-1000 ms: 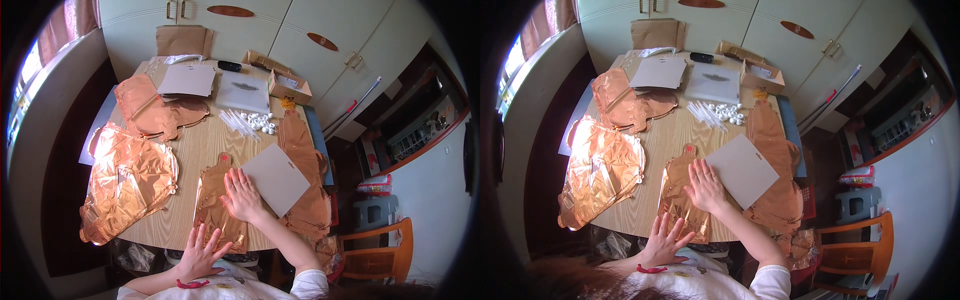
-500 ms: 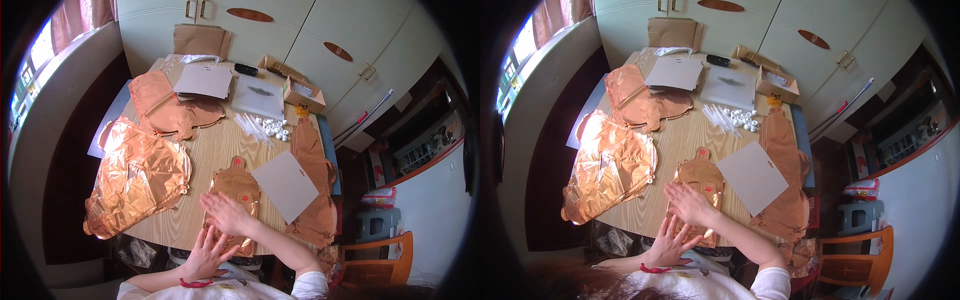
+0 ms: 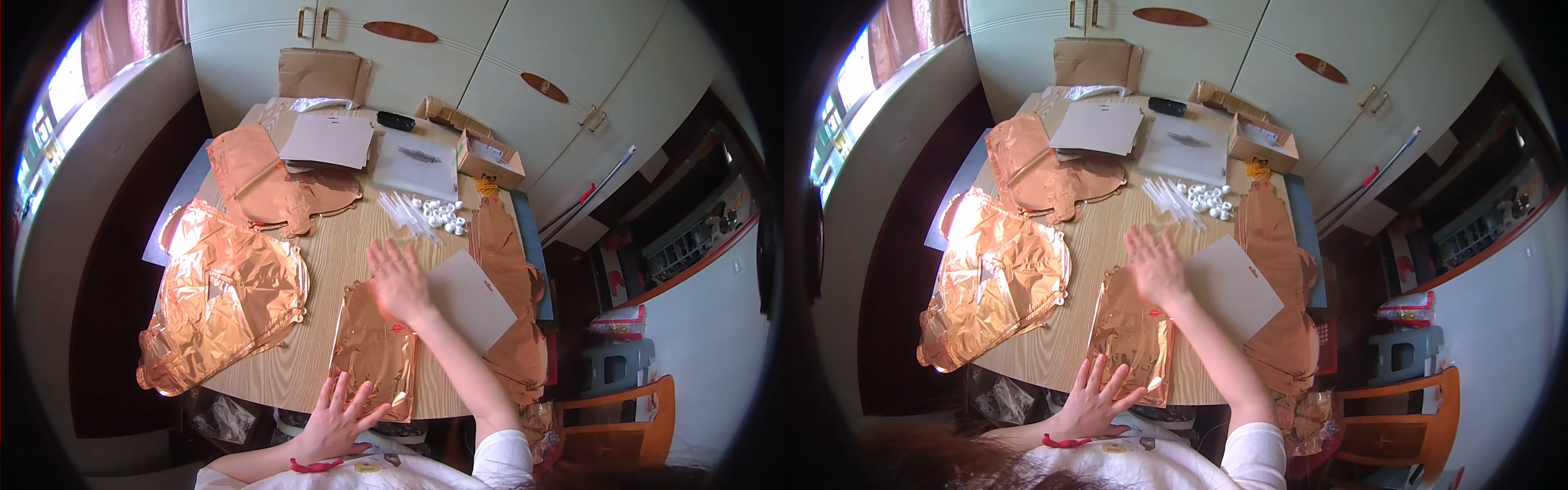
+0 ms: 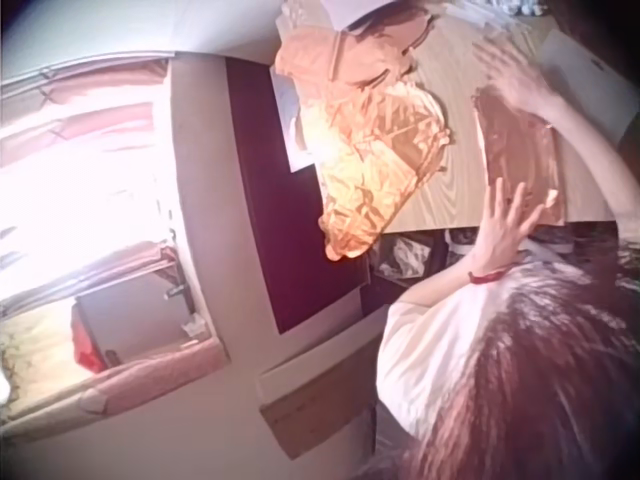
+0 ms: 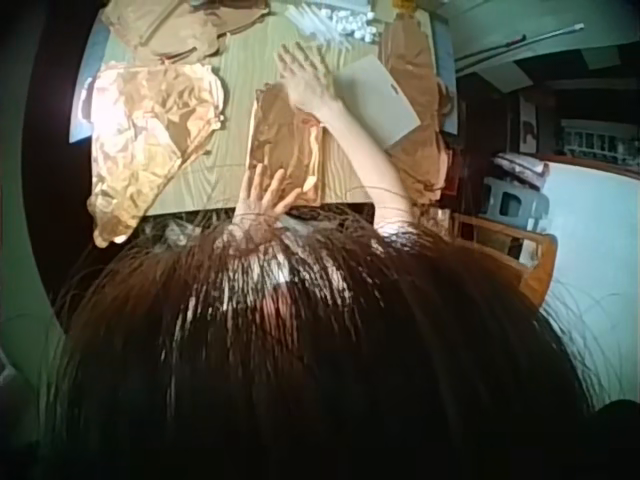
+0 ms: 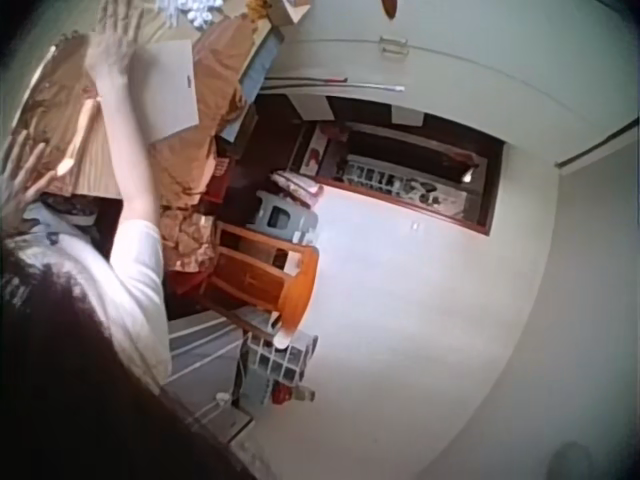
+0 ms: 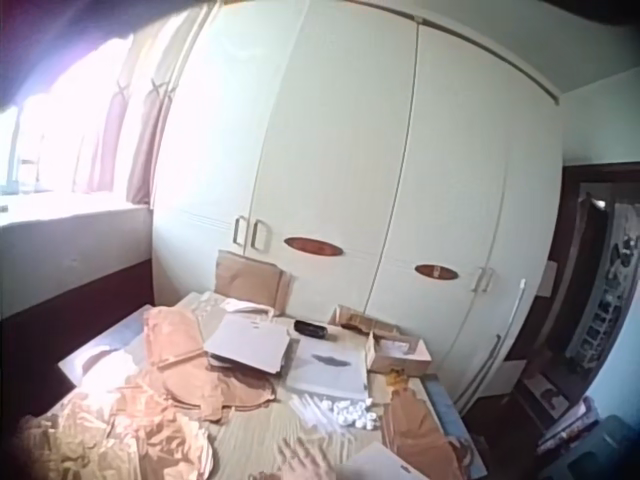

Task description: Folding foil balloons and placing them into retail packaging with cardboard backing.

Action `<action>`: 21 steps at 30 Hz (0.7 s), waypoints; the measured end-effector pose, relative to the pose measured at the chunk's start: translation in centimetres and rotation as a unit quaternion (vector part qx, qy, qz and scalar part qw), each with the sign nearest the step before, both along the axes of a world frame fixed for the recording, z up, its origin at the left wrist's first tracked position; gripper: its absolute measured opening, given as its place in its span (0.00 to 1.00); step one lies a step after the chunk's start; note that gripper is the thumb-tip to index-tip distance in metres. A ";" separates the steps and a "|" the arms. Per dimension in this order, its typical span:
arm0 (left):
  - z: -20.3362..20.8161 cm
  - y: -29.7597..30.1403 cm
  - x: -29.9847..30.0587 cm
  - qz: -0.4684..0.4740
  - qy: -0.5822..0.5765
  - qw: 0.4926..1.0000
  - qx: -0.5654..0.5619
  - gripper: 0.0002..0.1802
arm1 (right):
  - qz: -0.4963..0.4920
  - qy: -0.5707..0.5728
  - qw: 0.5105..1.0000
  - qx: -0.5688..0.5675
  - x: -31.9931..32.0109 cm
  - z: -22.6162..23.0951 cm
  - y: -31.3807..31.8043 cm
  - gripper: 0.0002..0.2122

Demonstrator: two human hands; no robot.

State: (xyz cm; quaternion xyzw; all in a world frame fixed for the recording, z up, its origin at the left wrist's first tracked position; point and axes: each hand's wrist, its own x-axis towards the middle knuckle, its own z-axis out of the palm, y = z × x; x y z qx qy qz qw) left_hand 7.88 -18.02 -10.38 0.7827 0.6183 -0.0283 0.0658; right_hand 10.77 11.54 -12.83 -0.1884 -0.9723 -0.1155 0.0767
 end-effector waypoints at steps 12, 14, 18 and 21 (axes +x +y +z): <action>0.1 0.1 0.0 0.008 -0.035 0.999 0.014 0.50 | -0.377 -0.131 0.869 -0.293 14.4 5.9 7.2 0.53; 0.3 0.4 0.0 0.014 -0.038 0.999 0.022 0.51 | -0.380 -0.124 0.870 -0.287 14.5 5.6 7.4 0.48; -0.1 1.1 -0.2 0.014 -0.033 0.998 0.043 0.51 | -0.341 -0.091 0.902 -0.248 15.3 4.0 9.0 0.31; -0.5 1.3 -0.6 0.017 -0.049 0.998 0.046 0.49 | -0.295 0.085 0.902 -0.303 15.9 6.1 9.4 0.16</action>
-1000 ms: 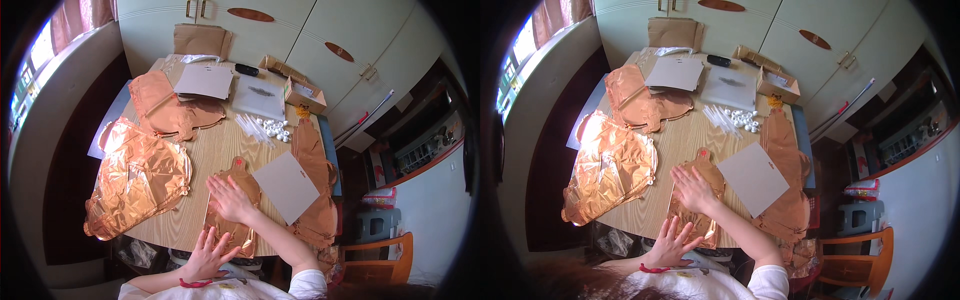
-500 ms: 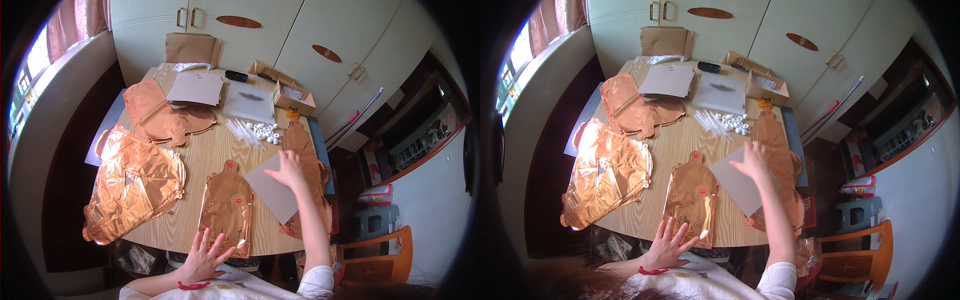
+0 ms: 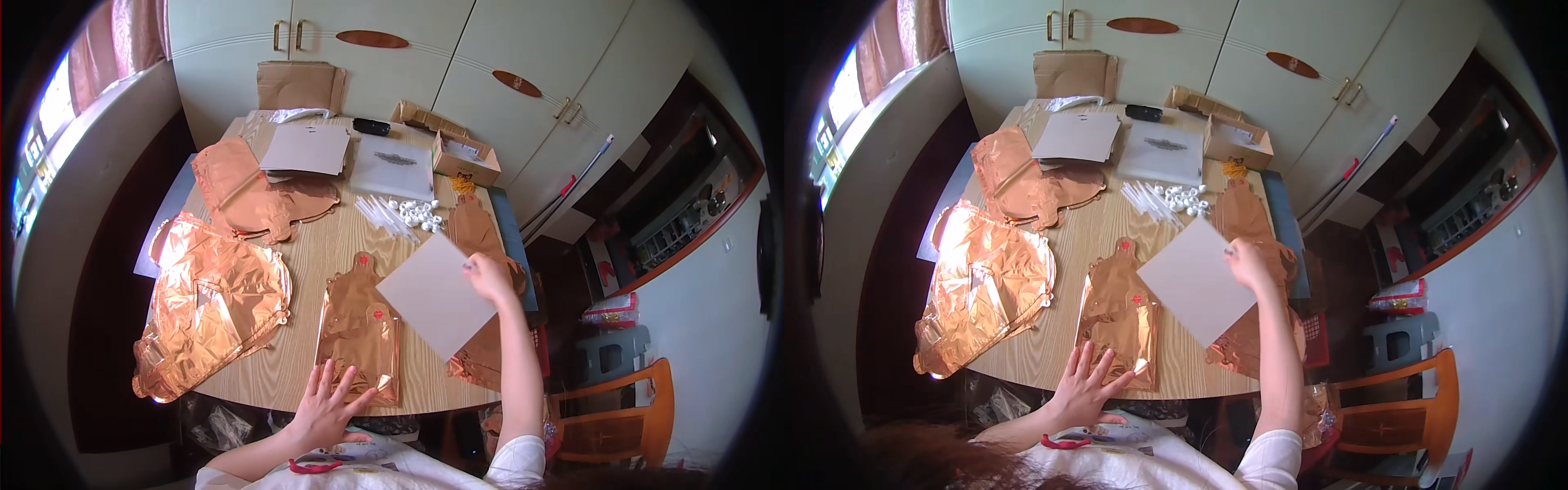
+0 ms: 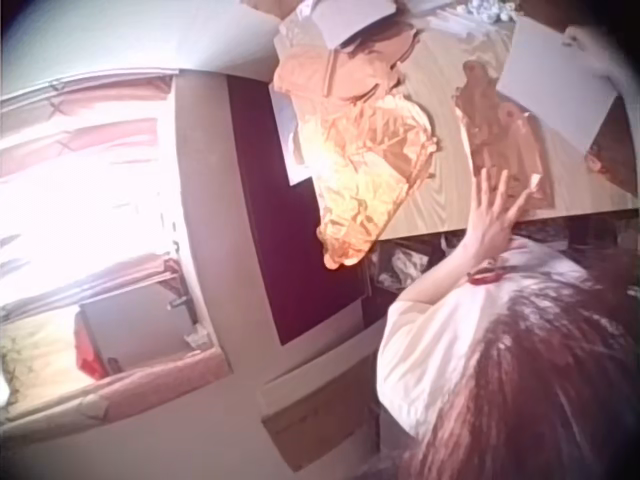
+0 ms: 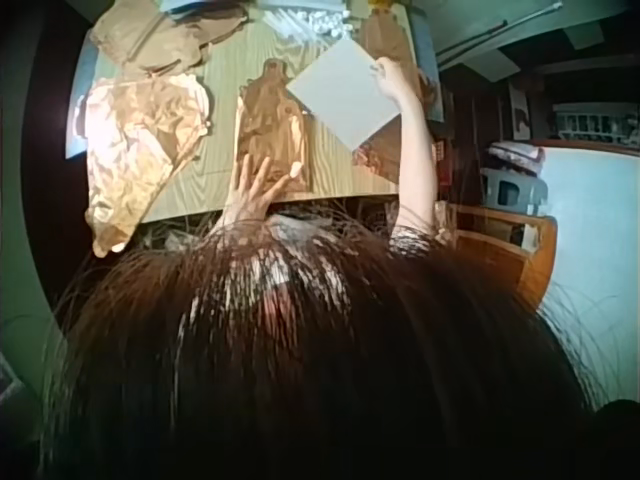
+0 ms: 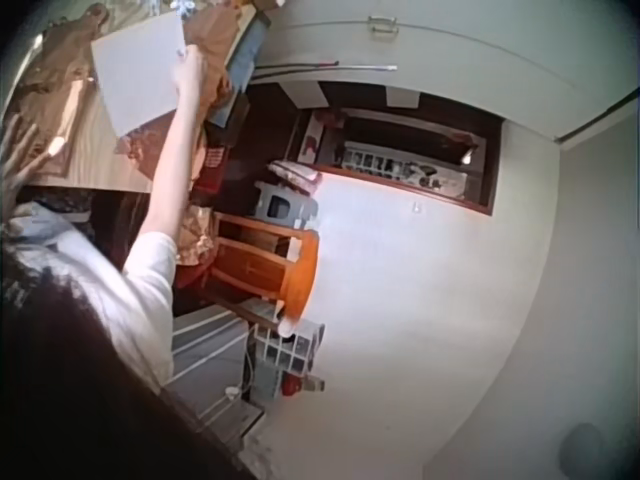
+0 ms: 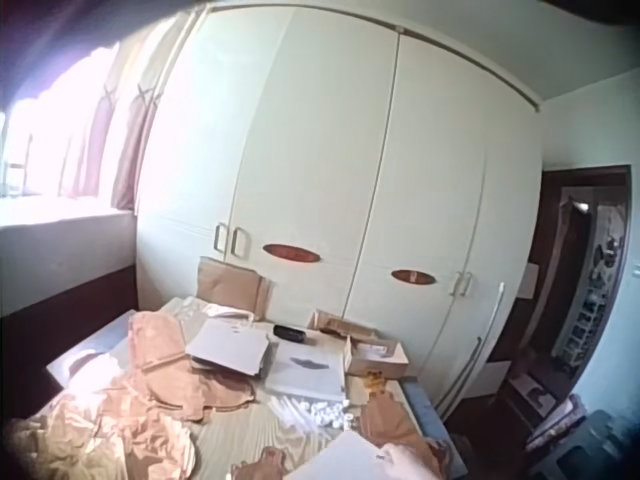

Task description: Folding foil balloons and placing them into retail packaging with cardboard backing.

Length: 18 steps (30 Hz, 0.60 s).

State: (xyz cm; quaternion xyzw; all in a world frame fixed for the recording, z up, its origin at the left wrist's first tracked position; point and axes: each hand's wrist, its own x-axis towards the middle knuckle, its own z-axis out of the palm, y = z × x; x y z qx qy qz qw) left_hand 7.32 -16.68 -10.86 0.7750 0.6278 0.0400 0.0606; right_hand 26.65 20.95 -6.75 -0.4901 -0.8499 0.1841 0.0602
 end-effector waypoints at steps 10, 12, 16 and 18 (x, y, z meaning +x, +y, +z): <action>0.5 -1.8 -1.3 0.125 -0.171 0.961 0.178 0.44 | 0.150 0.296 0.942 -0.060 -1.4 8.2 -9.4 0.13; -1.4 -4.1 -1.6 0.121 -0.213 0.877 0.414 0.35 | 0.212 0.244 0.943 -0.073 -2.9 7.8 -13.6 0.14; 2.4 -4.4 -0.4 0.033 -0.193 0.881 0.431 0.21 | 0.320 0.183 0.928 -0.060 -5.8 2.1 -19.1 0.18; 3.1 -3.1 -0.3 0.017 -0.152 0.953 0.263 0.27 | 0.325 0.182 0.926 -0.067 -7.0 -0.3 -20.5 0.17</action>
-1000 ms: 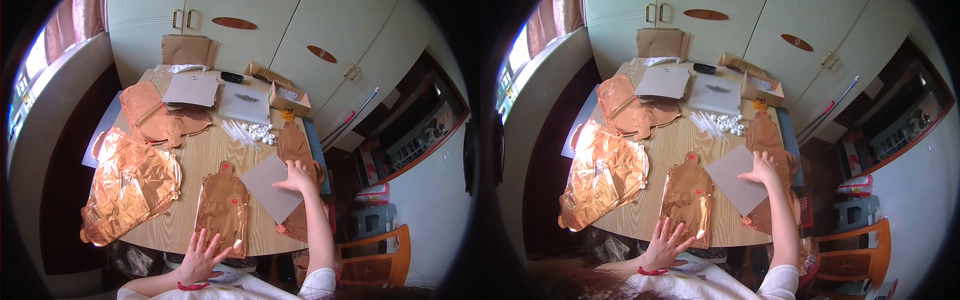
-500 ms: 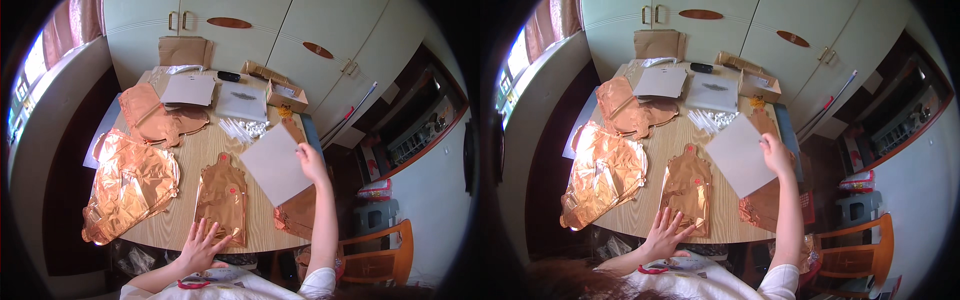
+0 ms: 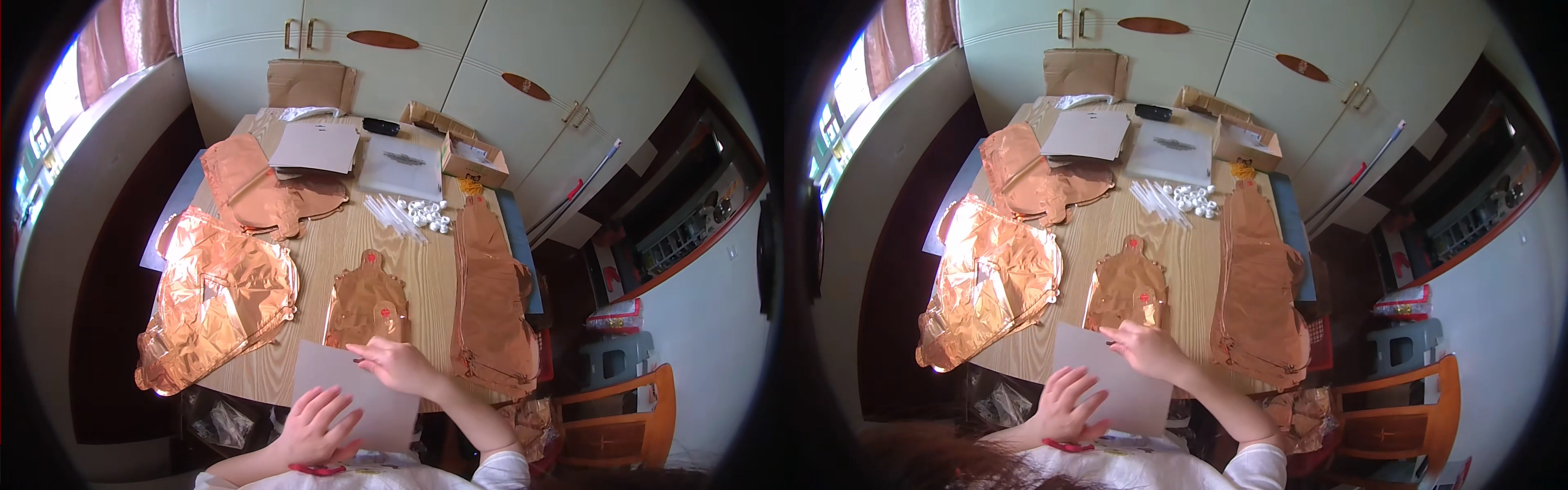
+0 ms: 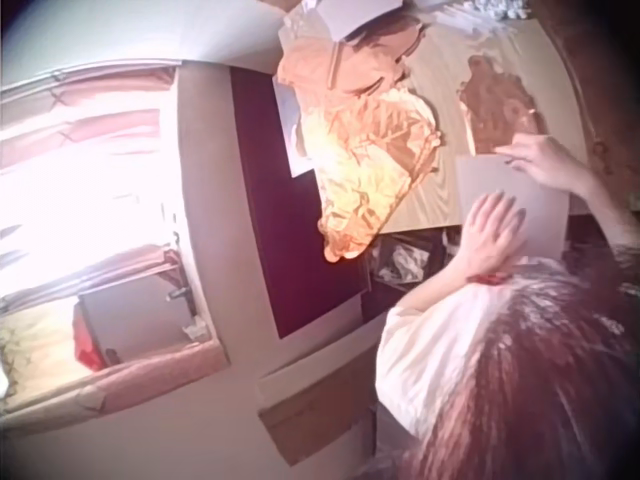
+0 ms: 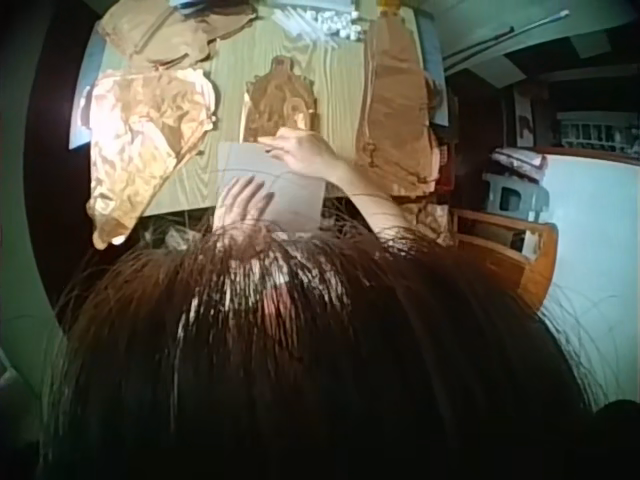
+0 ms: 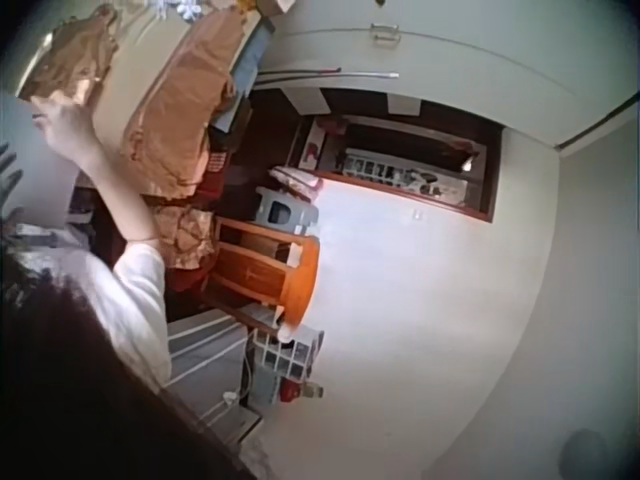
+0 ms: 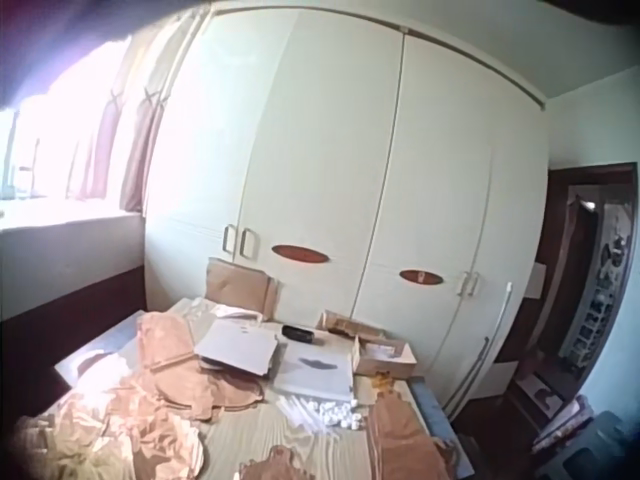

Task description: Folding foil balloons and placing them into retail packaging with cardboard backing.

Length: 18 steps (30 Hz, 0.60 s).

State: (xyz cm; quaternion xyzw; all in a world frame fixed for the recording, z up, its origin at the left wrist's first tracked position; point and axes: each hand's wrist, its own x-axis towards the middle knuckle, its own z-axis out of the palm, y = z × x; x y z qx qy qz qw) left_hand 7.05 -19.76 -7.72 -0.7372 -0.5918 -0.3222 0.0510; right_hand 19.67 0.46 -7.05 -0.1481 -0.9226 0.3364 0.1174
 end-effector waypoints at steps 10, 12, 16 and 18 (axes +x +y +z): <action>-2.6 2.7 0.5 0.047 0.074 0.973 -0.213 0.36 | -0.078 0.088 0.971 0.208 0.1 -4.8 4.1 0.11; -2.7 3.2 0.5 0.040 0.078 0.975 -0.206 0.36 | -0.078 0.095 0.980 0.156 1.2 -6.3 5.9 0.10; -2.8 4.4 0.6 0.049 0.086 0.970 -0.224 0.37 | -0.083 0.093 0.985 0.121 1.2 -6.1 6.1 0.08; -2.9 5.1 0.6 0.045 0.087 0.968 -0.230 0.38 | -0.086 0.095 0.985 0.118 1.1 -5.9 6.2 0.08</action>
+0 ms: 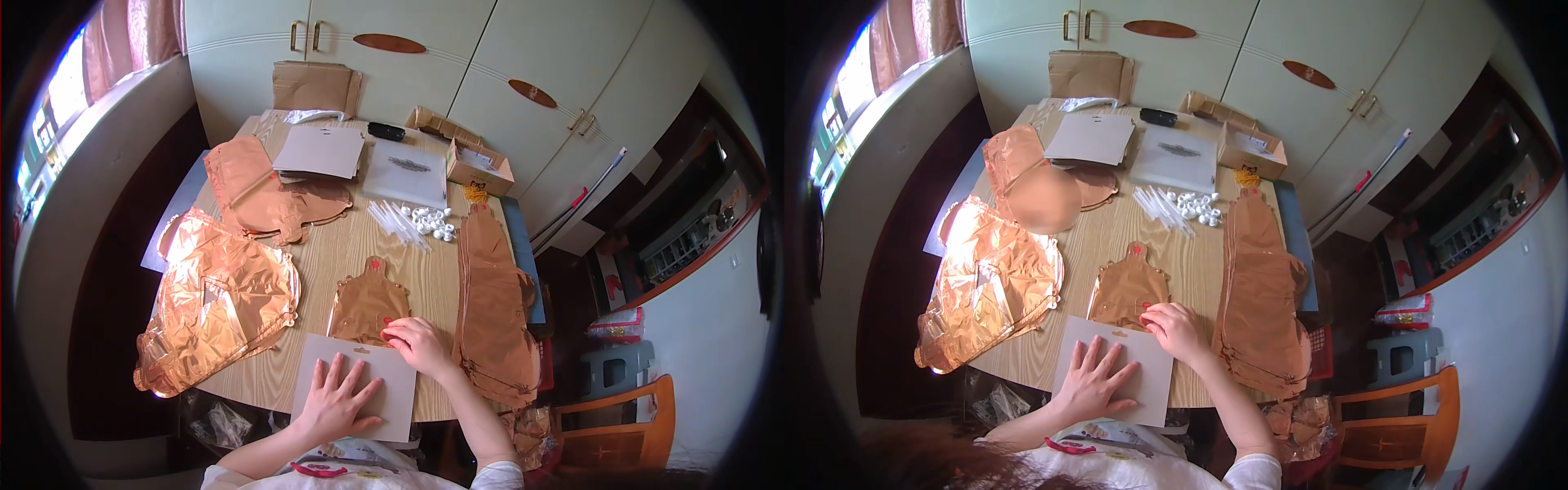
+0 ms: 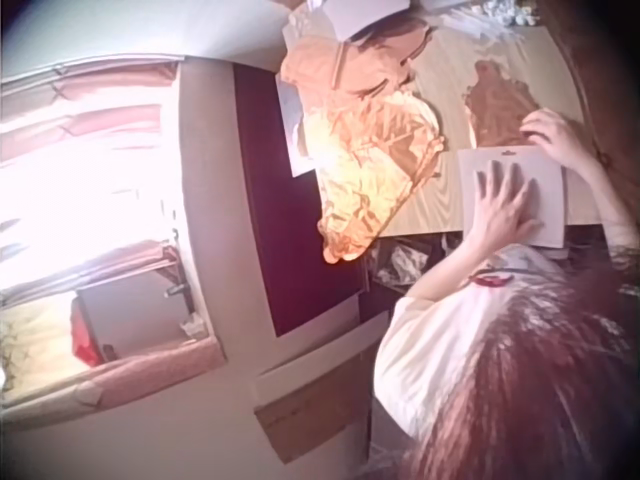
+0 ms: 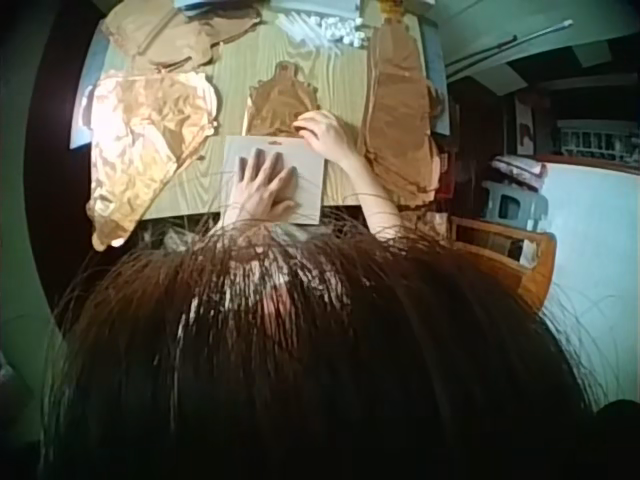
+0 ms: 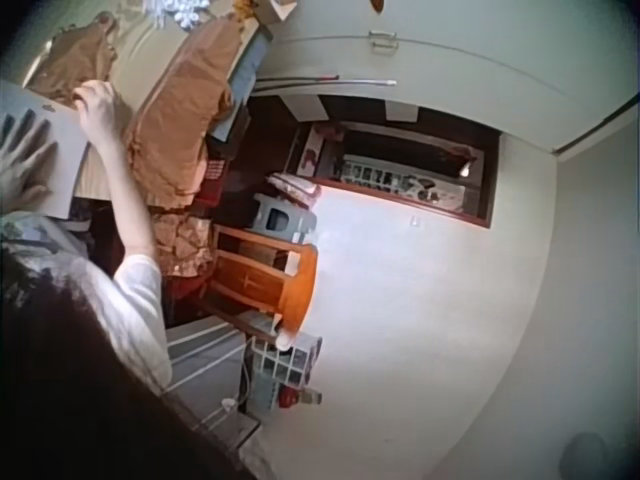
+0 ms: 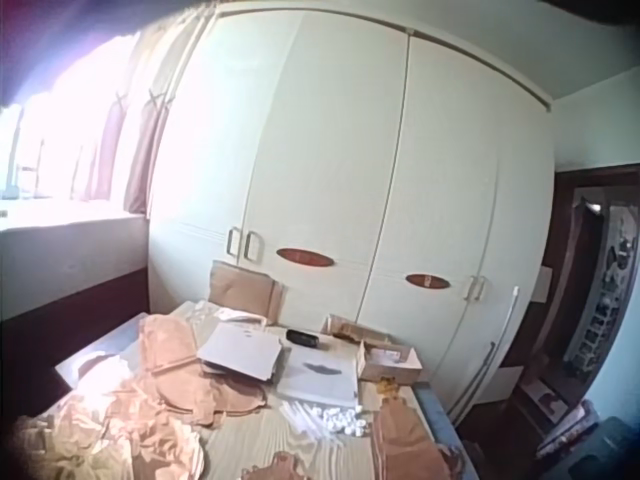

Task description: Folding foil balloons and placing them into retail packaging with cardboard backing.

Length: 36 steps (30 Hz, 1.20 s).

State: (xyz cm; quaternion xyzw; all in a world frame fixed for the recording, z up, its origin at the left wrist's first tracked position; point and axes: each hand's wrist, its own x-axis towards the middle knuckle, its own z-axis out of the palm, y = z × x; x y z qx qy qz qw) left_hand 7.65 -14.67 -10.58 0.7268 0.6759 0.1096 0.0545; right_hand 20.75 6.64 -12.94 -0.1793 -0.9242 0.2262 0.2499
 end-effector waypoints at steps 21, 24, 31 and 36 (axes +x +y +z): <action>0.1 2.0 0.0 0.001 0.002 1.000 -0.016 0.38 | -0.110 0.077 0.948 -0.288 -2.2 -1.2 4.0 0.23; -0.2 1.9 -0.1 0.002 -0.004 1.000 -0.004 0.38 | -0.145 0.007 0.952 -0.269 -3.1 -1.1 5.6 0.27; 0.1 2.0 0.0 0.000 -0.005 1.000 -0.004 0.38 | -0.116 -0.052 0.898 -0.422 -4.1 -1.3 7.4 0.20; -0.1 1.8 0.1 0.013 -0.006 1.000 -0.007 0.38 | -0.106 -0.232 0.902 -0.350 -5.0 3.0 6.2 0.10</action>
